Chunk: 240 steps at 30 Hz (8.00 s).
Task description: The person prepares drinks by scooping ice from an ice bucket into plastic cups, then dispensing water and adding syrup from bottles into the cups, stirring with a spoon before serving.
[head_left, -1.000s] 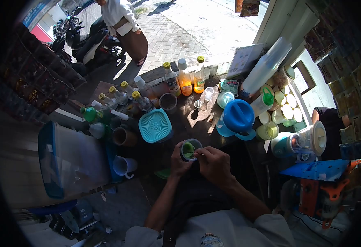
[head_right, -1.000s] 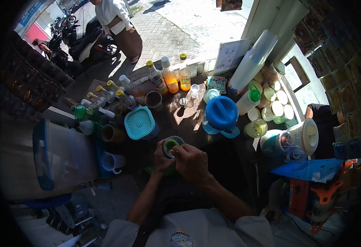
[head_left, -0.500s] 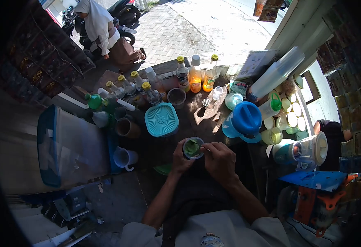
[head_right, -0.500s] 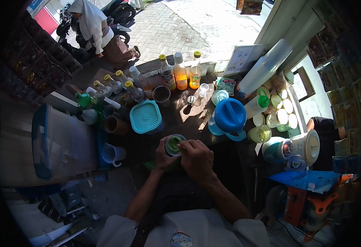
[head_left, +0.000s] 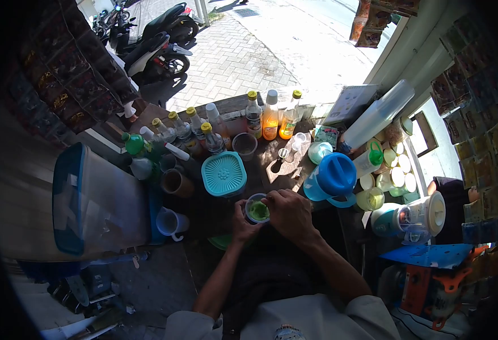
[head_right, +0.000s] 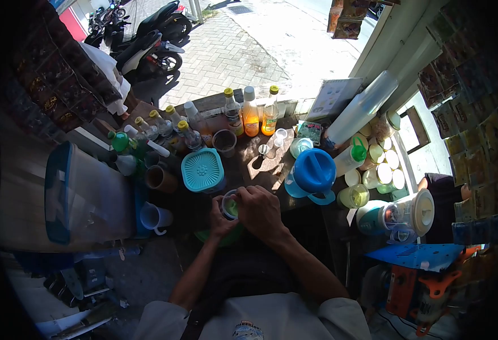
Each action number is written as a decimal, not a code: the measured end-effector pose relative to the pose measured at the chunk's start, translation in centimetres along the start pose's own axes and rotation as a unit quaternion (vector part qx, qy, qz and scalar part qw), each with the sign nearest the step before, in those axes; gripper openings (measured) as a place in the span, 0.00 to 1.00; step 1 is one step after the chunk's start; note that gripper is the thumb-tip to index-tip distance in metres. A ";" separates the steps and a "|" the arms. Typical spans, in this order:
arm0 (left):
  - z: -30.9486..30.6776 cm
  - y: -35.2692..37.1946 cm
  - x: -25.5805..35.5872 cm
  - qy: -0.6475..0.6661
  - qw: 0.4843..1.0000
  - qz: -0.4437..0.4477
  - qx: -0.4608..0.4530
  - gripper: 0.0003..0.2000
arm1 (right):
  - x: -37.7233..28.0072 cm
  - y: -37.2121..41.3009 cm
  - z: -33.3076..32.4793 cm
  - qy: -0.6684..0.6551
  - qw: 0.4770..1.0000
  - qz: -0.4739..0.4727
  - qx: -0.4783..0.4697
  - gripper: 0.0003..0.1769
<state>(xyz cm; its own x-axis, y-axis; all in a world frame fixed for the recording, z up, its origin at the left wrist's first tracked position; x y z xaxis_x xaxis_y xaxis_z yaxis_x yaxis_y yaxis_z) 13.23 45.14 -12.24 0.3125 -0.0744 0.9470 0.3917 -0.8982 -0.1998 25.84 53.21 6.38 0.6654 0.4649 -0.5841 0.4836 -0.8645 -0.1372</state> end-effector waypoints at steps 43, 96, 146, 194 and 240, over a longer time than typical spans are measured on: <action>0.6 0.6 1.0 -0.079 0.997 -0.019 -0.005 0.39 | 0.2 0.7 -0.8 -0.035 0.995 -0.032 0.087 0.04; -1.5 1.8 -0.4 0.110 0.959 -0.236 0.111 0.10 | 1.3 -0.1 0.0 -0.033 0.997 0.034 0.055 0.08; 1.3 0.3 -0.5 0.223 0.942 -0.252 -0.004 0.04 | 1.1 -1.1 -0.8 -0.034 0.995 0.015 0.097 0.07; 0.2 5.5 -3.5 -0.076 0.974 -0.210 -0.042 0.31 | 25.7 7.6 -36.5 -0.301 0.592 0.131 0.736 0.14; -32.4 39.4 -24.1 -0.039 0.844 -0.521 0.122 0.15 | -14.9 8.5 29.3 -0.129 0.962 0.236 -0.052 0.25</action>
<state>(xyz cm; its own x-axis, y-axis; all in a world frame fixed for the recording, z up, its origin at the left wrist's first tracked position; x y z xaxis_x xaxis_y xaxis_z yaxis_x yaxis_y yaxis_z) -6.92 -2.52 -34.73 -0.2590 0.7384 0.6227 0.6524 -0.3416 0.6765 3.39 33.34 -9.59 0.6682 -0.0491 -0.7424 0.2259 -0.9373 0.2653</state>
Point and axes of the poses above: each hand's wrist, its own y-axis away from the middle knuckle, its own z-axis out of the palm, x = y × z, the point moved 5 cm from there along -y, towards the middle knuckle, and after that the axes turned 9 degrees about z, right-handed, at the moved point
